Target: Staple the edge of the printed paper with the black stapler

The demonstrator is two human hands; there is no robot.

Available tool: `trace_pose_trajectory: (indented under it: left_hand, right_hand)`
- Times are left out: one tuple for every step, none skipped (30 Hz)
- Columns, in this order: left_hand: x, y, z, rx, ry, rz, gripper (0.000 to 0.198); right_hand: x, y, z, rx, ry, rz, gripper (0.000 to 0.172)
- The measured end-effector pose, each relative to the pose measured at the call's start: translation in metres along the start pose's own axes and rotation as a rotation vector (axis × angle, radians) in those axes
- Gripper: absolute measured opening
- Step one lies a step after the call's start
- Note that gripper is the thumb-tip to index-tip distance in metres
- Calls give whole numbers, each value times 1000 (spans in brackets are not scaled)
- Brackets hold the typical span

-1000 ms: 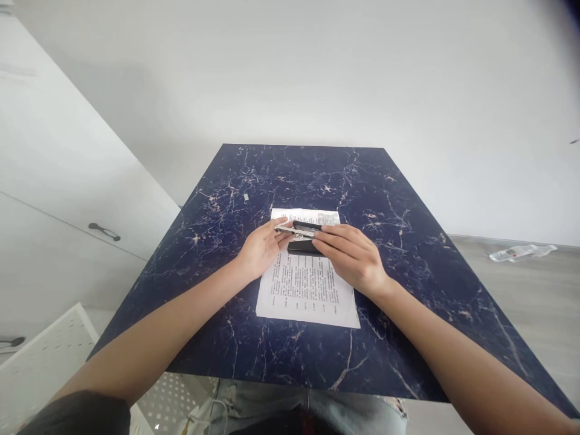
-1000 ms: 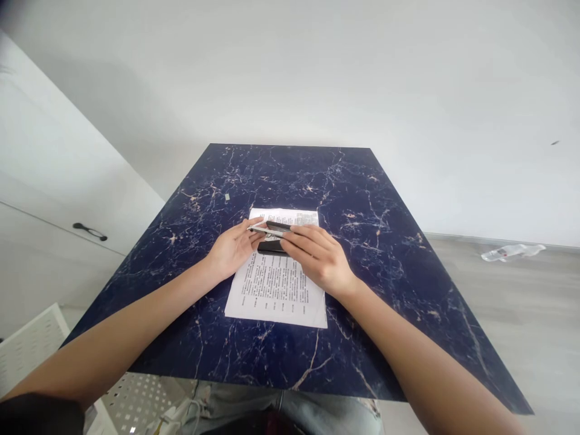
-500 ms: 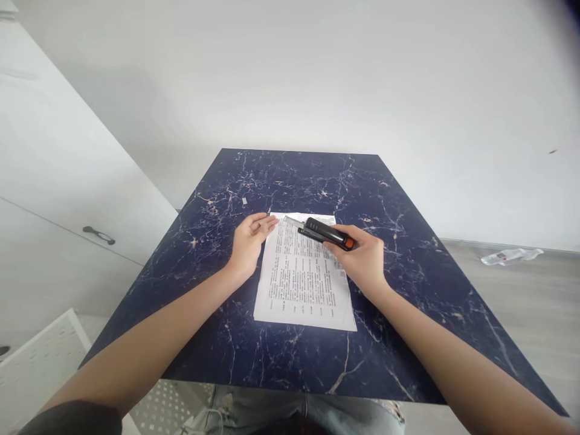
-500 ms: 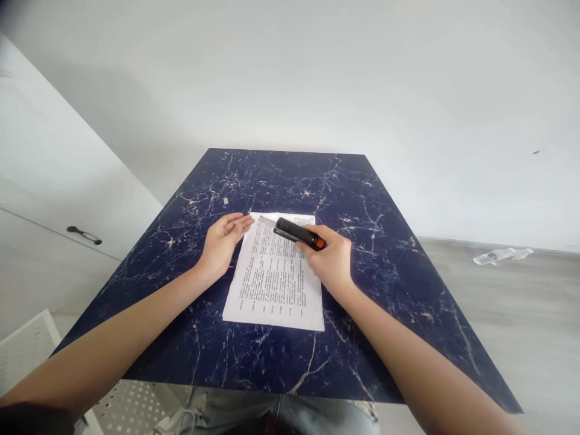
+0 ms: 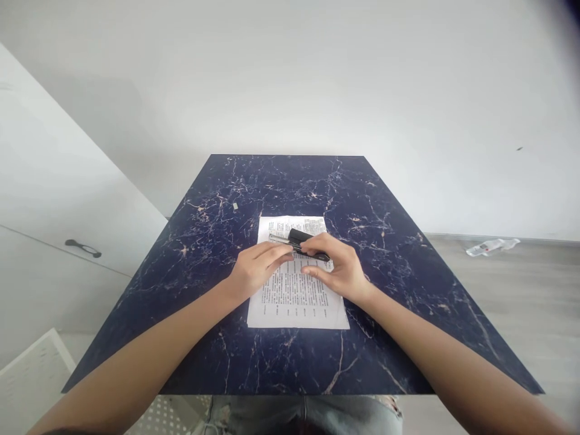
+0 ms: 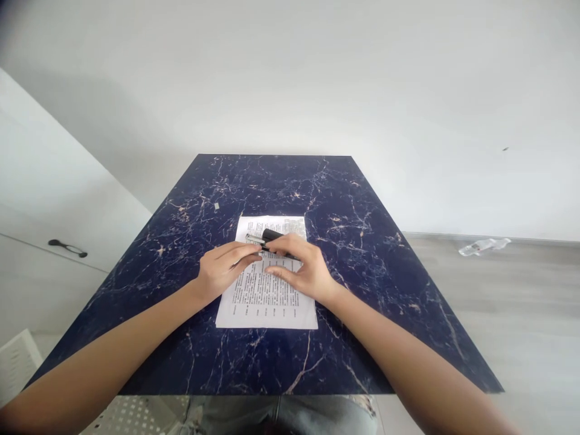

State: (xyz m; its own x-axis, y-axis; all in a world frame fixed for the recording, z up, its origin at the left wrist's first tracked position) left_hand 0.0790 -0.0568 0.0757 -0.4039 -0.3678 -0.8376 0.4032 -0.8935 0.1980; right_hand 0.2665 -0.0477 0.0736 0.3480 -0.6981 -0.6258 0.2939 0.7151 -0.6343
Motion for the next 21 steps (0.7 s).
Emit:
trace_pose_trajectory:
  left_hand:
    - [1,2,-1,0,-13,-19,36]
    - [1,4,-2,3,-27,-36,36]
    - [1,6,-3,8,-39,-51,35]
    - [2,8,-4,13,-49,-62,34]
    - [2,9,-5,15,-63,-67,32]
    - [2,9,-6,16,-76,-70,29]
    - [2,9,-6,14,-89,-73,26]
    - [2,9,-7,8,-100,-76,23]
    - [2,10,-7,2,-109,-87,21]
    - [2,11,-8,-5,-119,-102,20]
    - [2,12,-8,-11,-123,-118,20]
    - [2,13,-8,-16,-123,-131,20]
    - [3,14,-9,-17,-124,-144,20]
    - [3,16,-9,-16,-127,-152,21]
    - [4,16,-10,-13,-129,-154,21]
    - [4,16,-11,-7,-128,-153,22]
    - [4,14,-11,1,-119,-151,23]
    - [4,10,-9,5,-99,-142,23]
    - [3,3,-7,-6,-76,-115,20]
    - [2,-8,-3,-38,-53,-68,15]
    - [1,-23,2,-95,-38,-2,9]
  right_hand:
    - [1,-7,-3,-20,-5,60,36]
    - [2,-13,-4,-27,2,111,34]
    - [3,-17,-5,-27,12,145,30]
    - [3,-19,-6,-26,21,162,26]
    - [3,-20,-6,-24,24,164,21]
    - [2,-19,-7,-19,19,157,17]
    - [2,-18,-7,-12,9,147,14]
    - [1,-17,-8,-6,-3,133,12]
    - [0,-15,-8,-3,-11,116,11]
    - [0,-13,-8,-3,-15,97,11]
    - [0,-11,-8,-10,-23,80,11]
    - [-1,-10,-9,-21,-35,68,11]
    - [-1,-10,-10,-34,-47,65,11]
    - [-1,-11,-10,-47,-60,72,10]
    - [-1,-12,-10,-56,-68,86,10]
    - [-2,-13,-8,-53,-70,98,10]
    - [-3,-11,-3,-35,-62,96,10]
    - [-5,-5,4,-1,-37,70,10]
    - [-7,4,14,51,2,15,10]
    - [-8,18,27,118,55,-65,10]
    - [-8,37,43,195,126,-170,12]
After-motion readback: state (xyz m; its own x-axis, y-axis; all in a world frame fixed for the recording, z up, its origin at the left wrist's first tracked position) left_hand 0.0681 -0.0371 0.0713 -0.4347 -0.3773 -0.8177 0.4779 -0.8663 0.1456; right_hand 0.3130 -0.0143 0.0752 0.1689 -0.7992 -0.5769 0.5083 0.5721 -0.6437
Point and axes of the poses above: each hand's wrist, its own x-axis away from the middle knuckle, its own z-axis out of the back of the hand, y = z × x, the point moved 7 cm from there along -x, towards the middle knuckle, and after that the axes turned 1 degree about y, right-handed, at the moved point
